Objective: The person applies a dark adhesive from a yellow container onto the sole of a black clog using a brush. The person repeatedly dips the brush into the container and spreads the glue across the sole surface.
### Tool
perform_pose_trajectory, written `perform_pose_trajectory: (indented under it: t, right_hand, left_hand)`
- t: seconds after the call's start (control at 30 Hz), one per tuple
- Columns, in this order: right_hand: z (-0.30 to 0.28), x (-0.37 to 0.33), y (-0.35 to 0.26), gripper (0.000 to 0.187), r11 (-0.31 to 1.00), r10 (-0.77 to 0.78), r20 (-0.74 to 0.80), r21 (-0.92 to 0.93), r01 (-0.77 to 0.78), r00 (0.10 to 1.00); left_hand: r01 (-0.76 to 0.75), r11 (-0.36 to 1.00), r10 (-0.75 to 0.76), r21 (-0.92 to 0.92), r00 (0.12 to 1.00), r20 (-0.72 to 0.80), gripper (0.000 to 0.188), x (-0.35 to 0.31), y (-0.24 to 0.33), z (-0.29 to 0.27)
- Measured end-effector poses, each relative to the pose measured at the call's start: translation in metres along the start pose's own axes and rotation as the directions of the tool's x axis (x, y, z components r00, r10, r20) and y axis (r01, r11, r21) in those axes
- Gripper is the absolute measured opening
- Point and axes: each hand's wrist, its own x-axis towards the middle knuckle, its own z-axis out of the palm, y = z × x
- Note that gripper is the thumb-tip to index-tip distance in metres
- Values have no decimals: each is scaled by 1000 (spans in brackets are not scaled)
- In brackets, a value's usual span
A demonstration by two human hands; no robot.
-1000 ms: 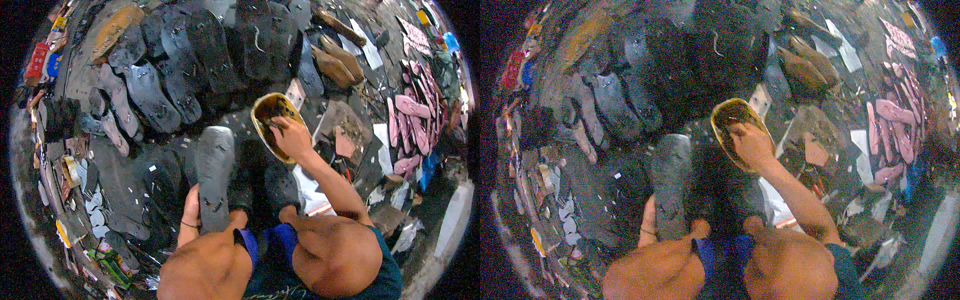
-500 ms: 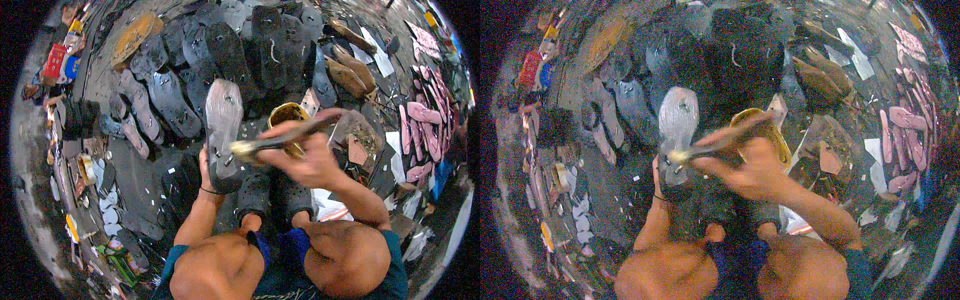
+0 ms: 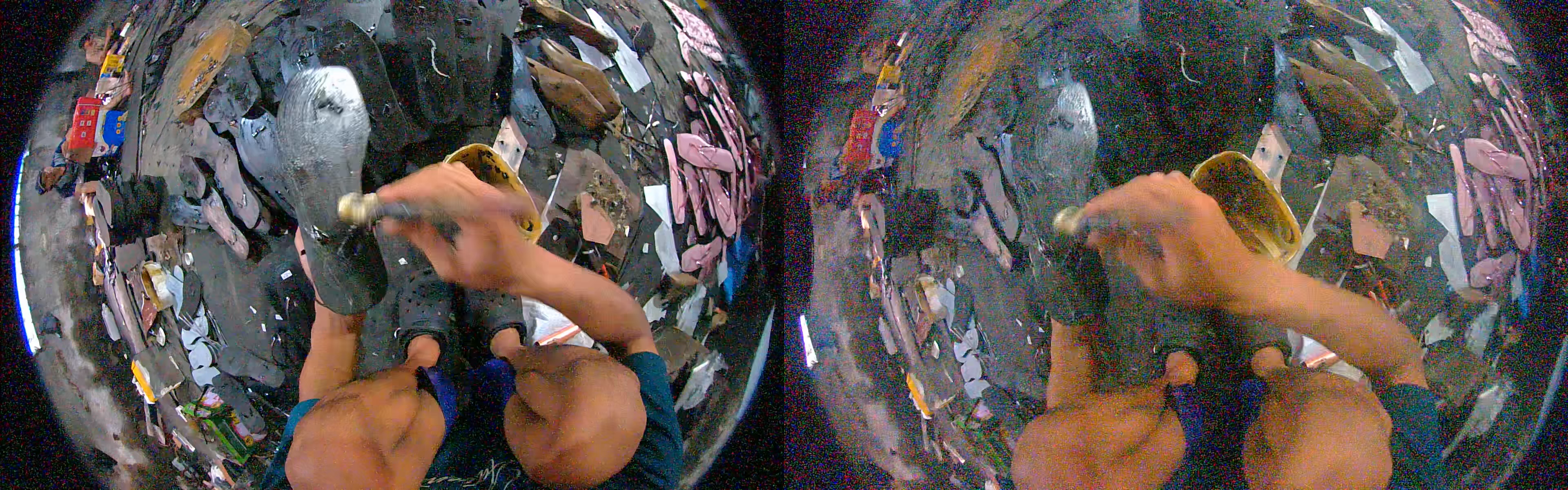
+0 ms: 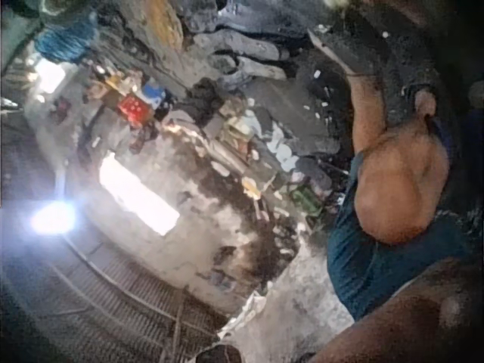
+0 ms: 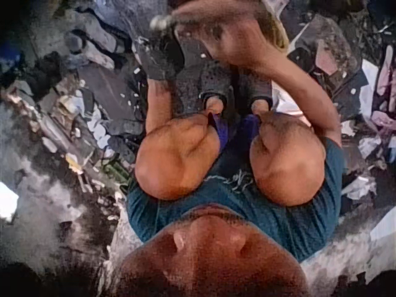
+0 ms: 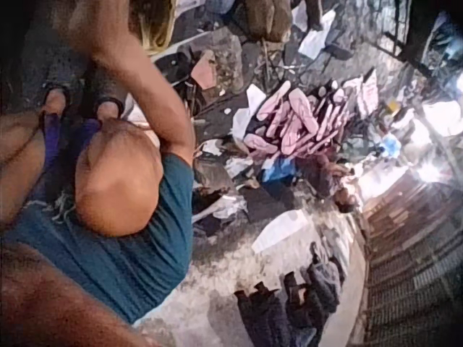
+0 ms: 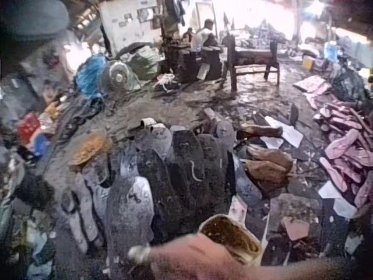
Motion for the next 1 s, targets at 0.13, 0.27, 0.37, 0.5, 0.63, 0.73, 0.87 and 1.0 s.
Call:
perform_pose_trajectory:
  t: [0.13,0.27,0.37,0.5,0.63,0.73,0.87,1.0]
  right_hand:
    - [13,-41,-20,41,978,-175,330,166,125,928]
    - [9,16,9,44,933,-327,145,-108,344,934]
    - [23,24,13,37,926,-375,96,-8,377,922]
    - [18,-32,-21,41,889,-450,211,14,457,868]
    - [8,13,0,39,915,-389,152,-55,401,909]
    - [28,-40,-2,44,933,-354,341,66,353,871]
    - [20,-65,16,39,993,-12,378,114,-33,926]
    - [21,-76,6,29,983,181,236,-18,-182,955]
  left_hand:
    - [322,845,-336,-426,941,44,44,15,8,-3]
    - [294,938,-320,-185,939,-126,46,-21,-4,36]
    - [151,973,-125,177,981,-147,40,-15,-34,-51]
    - [295,937,-262,-190,948,182,47,5,14,26]
    - [133,991,-130,6,978,-160,41,-14,-17,-10]
    - [128,987,-146,-101,970,-196,42,3,16,27]
    - [66,933,-35,-353,995,93,37,36,58,16]
    - [44,982,-60,-184,995,-80,40,73,62,-45]
